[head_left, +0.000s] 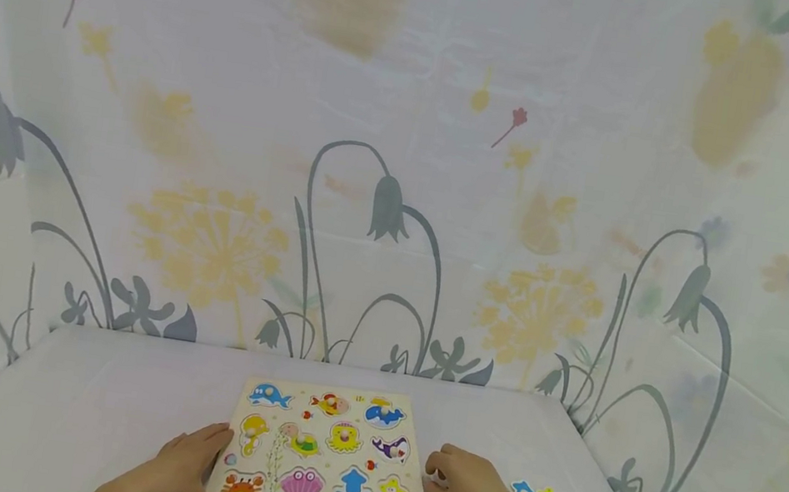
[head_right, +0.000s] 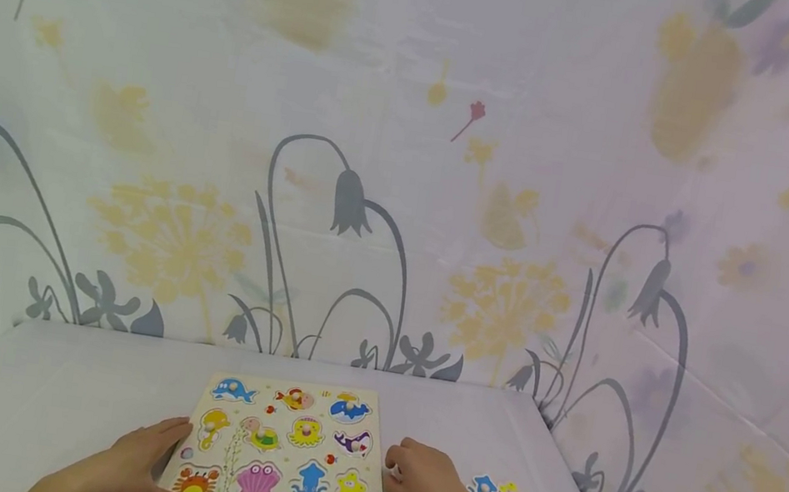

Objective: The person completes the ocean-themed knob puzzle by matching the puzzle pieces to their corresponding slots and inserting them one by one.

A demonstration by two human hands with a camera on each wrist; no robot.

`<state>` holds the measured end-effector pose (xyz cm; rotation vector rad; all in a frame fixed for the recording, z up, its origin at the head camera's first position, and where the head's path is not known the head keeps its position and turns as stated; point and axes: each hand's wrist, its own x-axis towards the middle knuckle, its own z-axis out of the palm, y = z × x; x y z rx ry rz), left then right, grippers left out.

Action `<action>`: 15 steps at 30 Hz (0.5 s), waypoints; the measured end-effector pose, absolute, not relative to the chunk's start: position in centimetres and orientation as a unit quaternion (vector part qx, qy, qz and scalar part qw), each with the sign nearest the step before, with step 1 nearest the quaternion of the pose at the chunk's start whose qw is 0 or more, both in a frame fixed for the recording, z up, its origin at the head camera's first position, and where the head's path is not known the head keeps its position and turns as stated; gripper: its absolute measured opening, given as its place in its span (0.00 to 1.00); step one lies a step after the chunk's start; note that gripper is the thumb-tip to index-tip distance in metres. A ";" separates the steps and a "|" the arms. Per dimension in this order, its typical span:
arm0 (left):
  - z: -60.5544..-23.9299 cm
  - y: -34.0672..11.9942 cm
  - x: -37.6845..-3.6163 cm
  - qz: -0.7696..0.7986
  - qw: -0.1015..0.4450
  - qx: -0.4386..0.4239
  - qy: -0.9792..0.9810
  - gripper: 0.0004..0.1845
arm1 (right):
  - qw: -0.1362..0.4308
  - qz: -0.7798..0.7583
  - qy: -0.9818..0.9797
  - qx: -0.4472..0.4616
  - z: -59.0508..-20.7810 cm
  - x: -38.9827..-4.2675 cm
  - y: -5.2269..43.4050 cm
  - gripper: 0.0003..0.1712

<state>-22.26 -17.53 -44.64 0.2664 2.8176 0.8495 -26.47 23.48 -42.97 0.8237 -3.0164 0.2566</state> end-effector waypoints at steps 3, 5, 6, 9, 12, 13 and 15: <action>-44.6 -17.5 -22.3 0.286 0.092 0.090 0.950 0.58 | 0.010 0.085 -0.960 0.267 -43.0 -26.1 23.7 0.05; -44.6 -17.5 -22.3 0.287 0.093 0.089 0.949 0.58 | 0.016 0.089 -0.958 0.272 -43.1 -25.9 23.9 0.05; -44.7 -17.5 -22.3 0.287 0.093 0.088 0.949 0.58 | 0.018 0.090 -0.957 0.274 -43.1 -25.8 23.9 0.04; -44.7 -17.5 -22.3 0.287 0.091 0.088 0.949 0.58 | 0.021 0.094 -0.956 0.278 -43.1 -25.6 24.1 0.03; -44.7 -17.5 -22.3 0.286 0.087 0.092 0.950 0.58 | 0.019 0.097 -0.955 0.279 -43.0 -25.5 24.2 0.03; -44.6 -17.6 -22.2 0.286 0.087 0.093 0.950 0.58 | 0.018 0.099 -0.955 0.279 -42.9 -25.5 24.2 0.03; -44.6 -17.6 -22.2 0.285 0.085 0.096 0.950 0.58 | 0.018 0.100 -0.954 0.281 -42.9 -25.4 24.2 0.03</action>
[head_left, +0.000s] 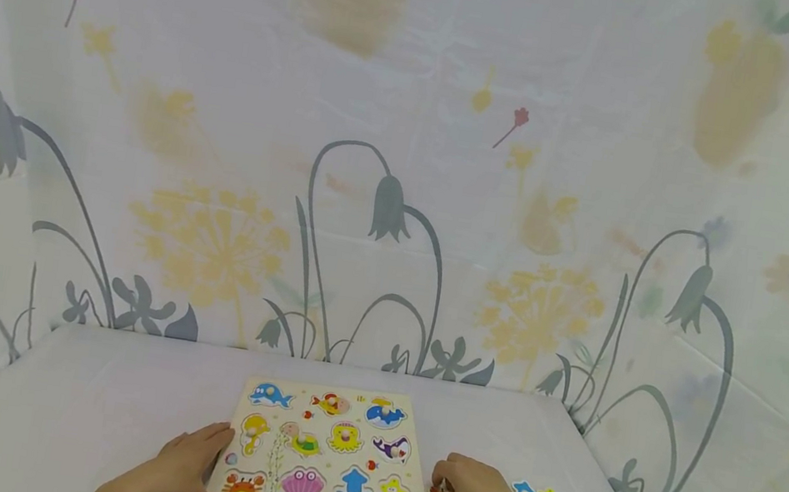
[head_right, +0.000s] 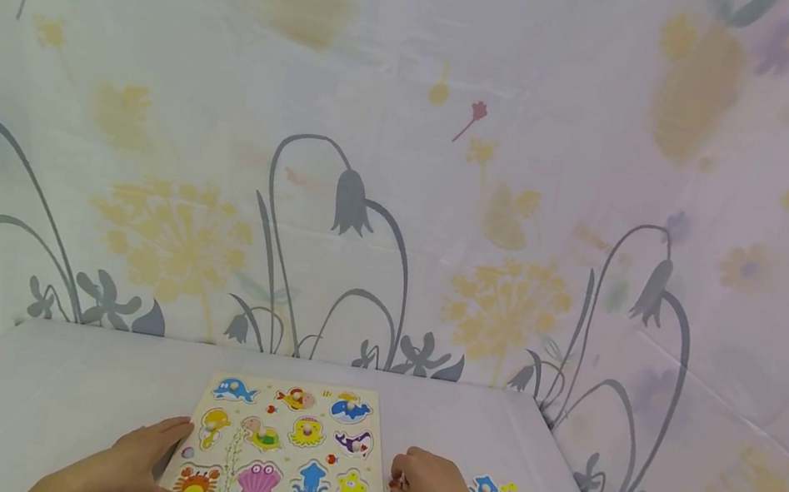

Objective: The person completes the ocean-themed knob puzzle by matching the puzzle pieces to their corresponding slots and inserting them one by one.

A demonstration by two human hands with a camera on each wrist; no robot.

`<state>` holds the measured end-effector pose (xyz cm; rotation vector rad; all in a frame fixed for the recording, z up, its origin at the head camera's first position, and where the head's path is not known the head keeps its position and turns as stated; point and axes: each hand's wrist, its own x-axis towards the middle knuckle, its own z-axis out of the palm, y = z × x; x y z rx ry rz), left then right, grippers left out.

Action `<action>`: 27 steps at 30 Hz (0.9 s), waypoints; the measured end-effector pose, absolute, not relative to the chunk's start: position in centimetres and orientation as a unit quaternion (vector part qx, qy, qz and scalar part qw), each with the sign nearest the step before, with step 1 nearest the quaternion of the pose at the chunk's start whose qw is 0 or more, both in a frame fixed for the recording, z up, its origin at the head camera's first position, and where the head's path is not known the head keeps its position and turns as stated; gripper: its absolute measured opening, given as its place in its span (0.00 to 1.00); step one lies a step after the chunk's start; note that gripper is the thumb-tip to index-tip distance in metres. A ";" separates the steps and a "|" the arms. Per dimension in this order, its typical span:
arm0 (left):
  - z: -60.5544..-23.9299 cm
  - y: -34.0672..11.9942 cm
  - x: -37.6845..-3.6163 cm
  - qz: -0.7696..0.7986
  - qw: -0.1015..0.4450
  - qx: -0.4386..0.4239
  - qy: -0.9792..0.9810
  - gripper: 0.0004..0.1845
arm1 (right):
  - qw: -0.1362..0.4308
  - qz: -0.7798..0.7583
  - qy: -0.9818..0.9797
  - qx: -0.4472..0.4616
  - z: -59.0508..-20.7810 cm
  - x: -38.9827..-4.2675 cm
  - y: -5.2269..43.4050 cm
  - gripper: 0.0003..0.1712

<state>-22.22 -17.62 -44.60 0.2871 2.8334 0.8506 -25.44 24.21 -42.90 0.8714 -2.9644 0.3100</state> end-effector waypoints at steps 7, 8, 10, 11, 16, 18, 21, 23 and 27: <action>-44.5 -17.7 -22.2 0.285 0.081 0.103 0.950 0.58 | 0.017 0.101 -0.955 0.279 -43.0 -25.5 24.5 0.06; -44.5 -17.7 -22.2 0.287 0.082 0.101 0.949 0.58 | 0.016 0.101 -0.955 0.279 -43.0 -25.5 24.6 0.07; -44.5 -17.6 -22.2 0.291 0.086 0.096 0.948 0.58 | 0.011 0.102 -0.955 0.277 -43.0 -25.5 24.6 0.08; -44.5 -17.6 -22.2 0.292 0.087 0.095 0.948 0.58 | 0.008 0.102 -0.956 0.275 -43.0 -25.5 24.6 0.08; -44.6 -17.5 -22.2 0.298 0.089 0.090 0.946 0.58 | -0.004 0.107 -0.957 0.270 -43.1 -25.5 24.7 0.09; -44.6 -17.5 -22.2 0.298 0.092 0.088 0.946 0.58 | -0.007 0.109 -0.957 0.270 -43.1 -25.5 24.7 0.09; -44.7 -17.5 -22.2 0.299 0.093 0.086 0.946 0.58 | -0.010 0.108 -0.957 0.271 -43.1 -25.5 24.8 0.09; -44.7 -17.5 -22.2 0.298 0.093 0.085 0.946 0.58 | -0.009 0.107 -0.956 0.273 -43.1 -25.5 24.8 0.09; -44.7 -17.5 -22.3 0.294 0.095 0.083 0.947 0.58 | -0.004 0.108 -0.955 0.278 -43.1 -25.6 24.8 0.09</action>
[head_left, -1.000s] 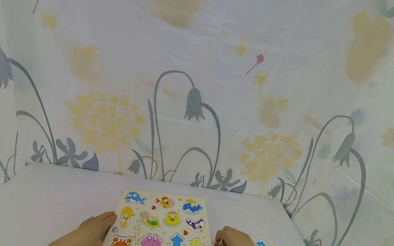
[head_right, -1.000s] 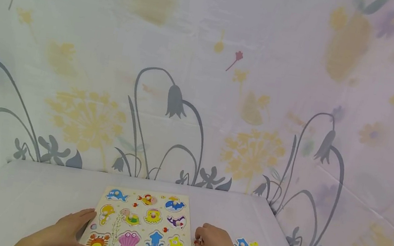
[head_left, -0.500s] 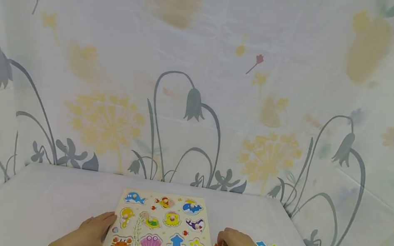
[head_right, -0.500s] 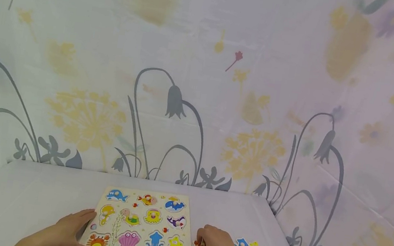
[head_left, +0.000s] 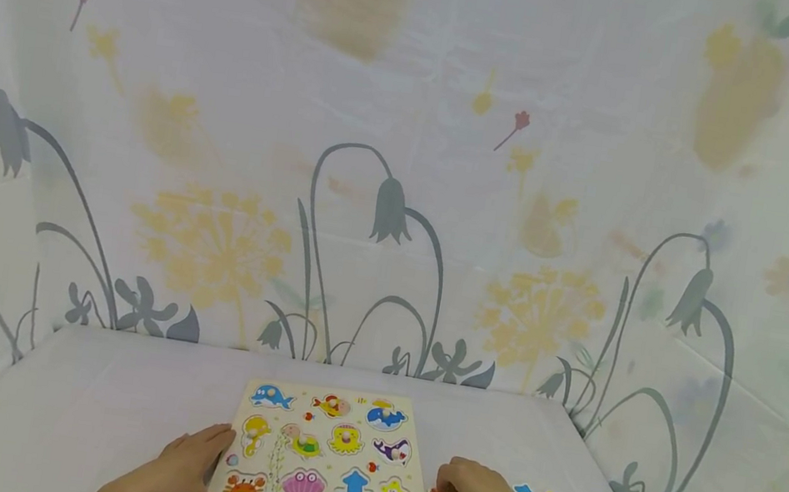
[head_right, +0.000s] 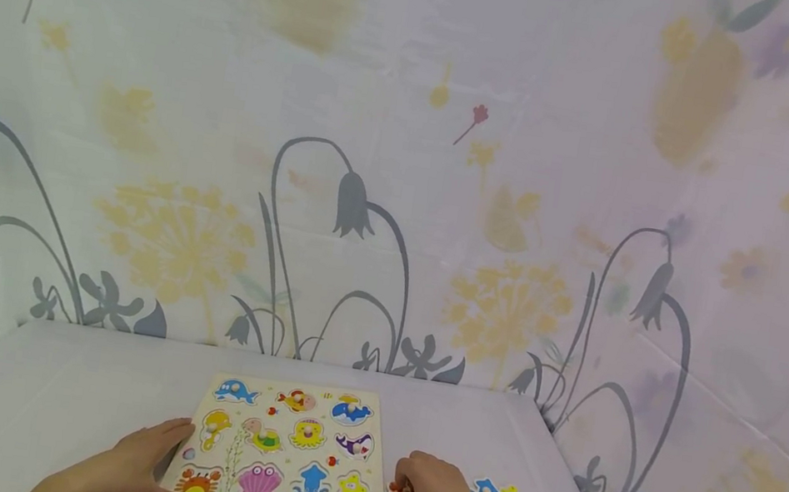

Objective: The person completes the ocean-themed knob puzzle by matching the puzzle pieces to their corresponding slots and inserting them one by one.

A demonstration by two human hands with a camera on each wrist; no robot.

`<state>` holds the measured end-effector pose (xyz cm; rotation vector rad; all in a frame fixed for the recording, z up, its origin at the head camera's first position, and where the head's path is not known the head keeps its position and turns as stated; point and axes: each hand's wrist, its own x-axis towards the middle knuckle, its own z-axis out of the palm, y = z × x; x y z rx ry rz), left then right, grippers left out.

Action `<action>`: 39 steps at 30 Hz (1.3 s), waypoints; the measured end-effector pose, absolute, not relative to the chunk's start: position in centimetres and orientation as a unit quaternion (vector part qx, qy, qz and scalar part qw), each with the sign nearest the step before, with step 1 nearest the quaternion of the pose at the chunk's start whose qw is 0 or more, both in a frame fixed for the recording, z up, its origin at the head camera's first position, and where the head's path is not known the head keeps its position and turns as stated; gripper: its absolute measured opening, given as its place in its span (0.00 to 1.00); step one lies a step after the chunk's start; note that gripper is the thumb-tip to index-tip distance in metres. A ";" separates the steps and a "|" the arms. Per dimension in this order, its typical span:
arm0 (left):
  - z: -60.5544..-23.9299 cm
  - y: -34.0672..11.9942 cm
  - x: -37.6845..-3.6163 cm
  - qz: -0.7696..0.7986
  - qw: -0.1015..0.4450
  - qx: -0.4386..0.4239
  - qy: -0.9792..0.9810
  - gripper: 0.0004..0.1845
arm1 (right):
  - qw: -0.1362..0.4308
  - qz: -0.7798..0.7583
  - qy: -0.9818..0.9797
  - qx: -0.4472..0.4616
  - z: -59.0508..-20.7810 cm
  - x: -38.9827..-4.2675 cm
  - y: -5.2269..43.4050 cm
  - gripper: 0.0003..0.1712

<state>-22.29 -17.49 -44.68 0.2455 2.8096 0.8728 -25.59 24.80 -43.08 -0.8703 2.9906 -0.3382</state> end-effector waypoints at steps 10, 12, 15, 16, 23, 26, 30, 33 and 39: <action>-44.5 -17.4 -22.2 0.289 0.095 0.085 0.949 0.58 | -0.010 -0.115 0.953 -0.279 -42.7 -25.6 24.7 0.09; -44.5 -17.5 -22.2 0.288 0.091 0.090 0.949 0.58 | -0.016 -0.117 0.951 -0.284 -42.6 -25.6 24.7 0.09; -44.4 -17.4 -22.2 0.283 0.089 0.100 0.950 0.58 | -0.016 -0.121 0.949 -0.290 -42.6 -25.6 24.5 0.09; -44.4 -17.4 -22.3 0.281 0.087 0.104 0.950 0.57 | -0.015 -0.121 0.949 -0.291 -42.6 -25.6 24.5 0.09; -44.3 -17.5 -22.2 0.274 0.083 0.109 0.952 0.57 | 0.007 -0.116 0.949 -0.294 -42.2 -25.7 22.6 0.07; -44.4 -17.5 -22.2 0.279 0.083 0.105 0.951 0.57 | 0.012 -0.114 0.948 -0.296 -42.2 -25.9 21.5 0.07; -44.5 -17.5 -22.2 0.286 0.091 0.092 0.950 0.58 | 0.015 -0.108 0.945 -0.310 -42.1 -26.1 19.9 0.07; -44.6 -17.5 -22.4 0.288 0.096 0.086 0.949 0.58 | 0.015 -0.108 0.939 -0.325 -41.8 -26.3 18.5 0.06; -44.8 -17.8 -22.4 0.287 0.097 0.100 0.948 0.57 | -0.018 -0.097 0.918 -0.385 -41.5 -26.7 16.1 0.06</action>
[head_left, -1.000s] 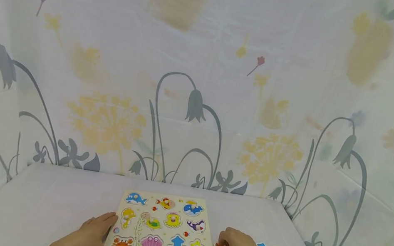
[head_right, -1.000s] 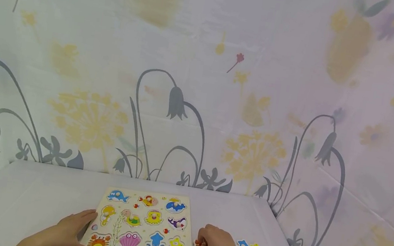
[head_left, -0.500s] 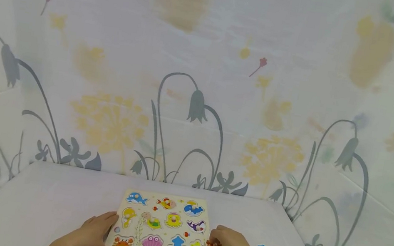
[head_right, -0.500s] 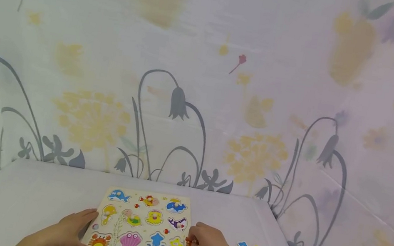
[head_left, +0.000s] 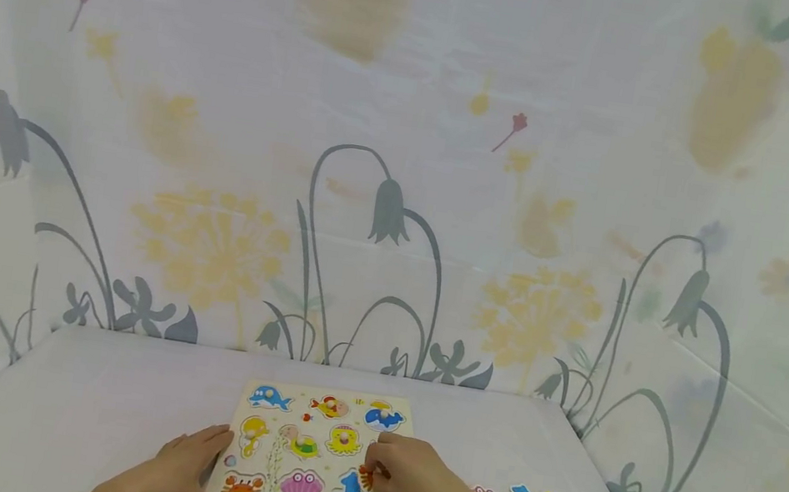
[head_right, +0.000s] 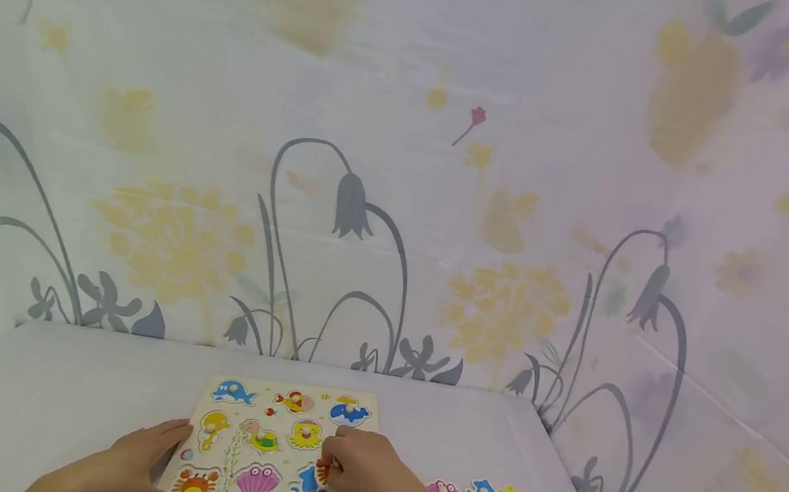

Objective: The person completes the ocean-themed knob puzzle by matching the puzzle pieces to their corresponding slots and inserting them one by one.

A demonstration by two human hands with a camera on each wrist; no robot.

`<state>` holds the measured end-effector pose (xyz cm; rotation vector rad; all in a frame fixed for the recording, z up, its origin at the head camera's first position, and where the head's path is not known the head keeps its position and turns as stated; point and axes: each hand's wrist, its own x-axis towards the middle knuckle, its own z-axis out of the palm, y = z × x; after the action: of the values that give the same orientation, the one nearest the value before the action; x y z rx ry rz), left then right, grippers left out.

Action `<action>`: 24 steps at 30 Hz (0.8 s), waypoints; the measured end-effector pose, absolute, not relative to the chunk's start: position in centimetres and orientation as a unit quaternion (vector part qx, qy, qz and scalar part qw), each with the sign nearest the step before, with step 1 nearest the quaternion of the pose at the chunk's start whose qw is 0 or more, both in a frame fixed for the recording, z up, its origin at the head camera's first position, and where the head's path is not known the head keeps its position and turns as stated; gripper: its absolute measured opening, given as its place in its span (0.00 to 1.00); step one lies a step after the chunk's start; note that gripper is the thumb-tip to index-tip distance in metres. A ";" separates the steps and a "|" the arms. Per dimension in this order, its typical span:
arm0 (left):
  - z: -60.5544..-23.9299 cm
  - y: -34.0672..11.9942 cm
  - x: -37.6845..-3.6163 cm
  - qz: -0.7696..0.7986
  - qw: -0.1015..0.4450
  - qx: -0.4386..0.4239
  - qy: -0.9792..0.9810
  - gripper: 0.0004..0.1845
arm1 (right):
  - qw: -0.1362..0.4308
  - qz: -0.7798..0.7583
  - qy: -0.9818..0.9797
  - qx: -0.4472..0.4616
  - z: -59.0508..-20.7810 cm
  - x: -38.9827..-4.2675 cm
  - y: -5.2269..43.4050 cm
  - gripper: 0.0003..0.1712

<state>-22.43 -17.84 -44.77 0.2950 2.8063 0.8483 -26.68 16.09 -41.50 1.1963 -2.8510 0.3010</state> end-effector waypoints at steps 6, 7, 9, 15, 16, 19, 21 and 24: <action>-44.7 -18.3 -22.2 0.282 0.091 0.131 0.946 0.57 | 0.025 0.084 -0.904 0.418 -41.6 -27.0 13.8 0.06; -44.6 -18.4 -22.1 0.280 0.088 0.134 0.946 0.57 | 0.024 0.083 -0.903 0.421 -41.6 -27.0 13.4 0.06; -44.6 -18.4 -22.1 0.278 0.087 0.134 0.947 0.57 | 0.022 0.080 -0.901 0.426 -41.6 -27.0 12.7 0.06; -44.6 -18.2 -22.2 0.274 0.086 0.127 0.949 0.57 | 0.017 0.078 -0.898 0.432 -41.5 -27.1 11.0 0.06; -44.6 -18.2 -22.2 0.273 0.084 0.126 0.950 0.57 | 0.015 0.080 -0.898 0.432 -41.5 -27.1 10.7 0.06; -44.6 -18.2 -22.2 0.275 0.083 0.123 0.950 0.57 | 0.012 0.083 -0.896 0.437 -41.4 -27.1 9.8 0.06; -44.6 -18.2 -22.2 0.277 0.083 0.122 0.949 0.57 | 0.010 0.084 -0.894 0.439 -41.4 -27.2 9.2 0.05; -44.5 -18.1 -22.2 0.277 0.083 0.121 0.950 0.57 | 0.012 0.079 -0.889 0.450 -41.6 -27.3 8.2 0.05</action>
<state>-22.15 -18.12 -44.53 0.3598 2.8357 0.8266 -27.30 8.22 -41.59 1.4038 -2.7723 0.2452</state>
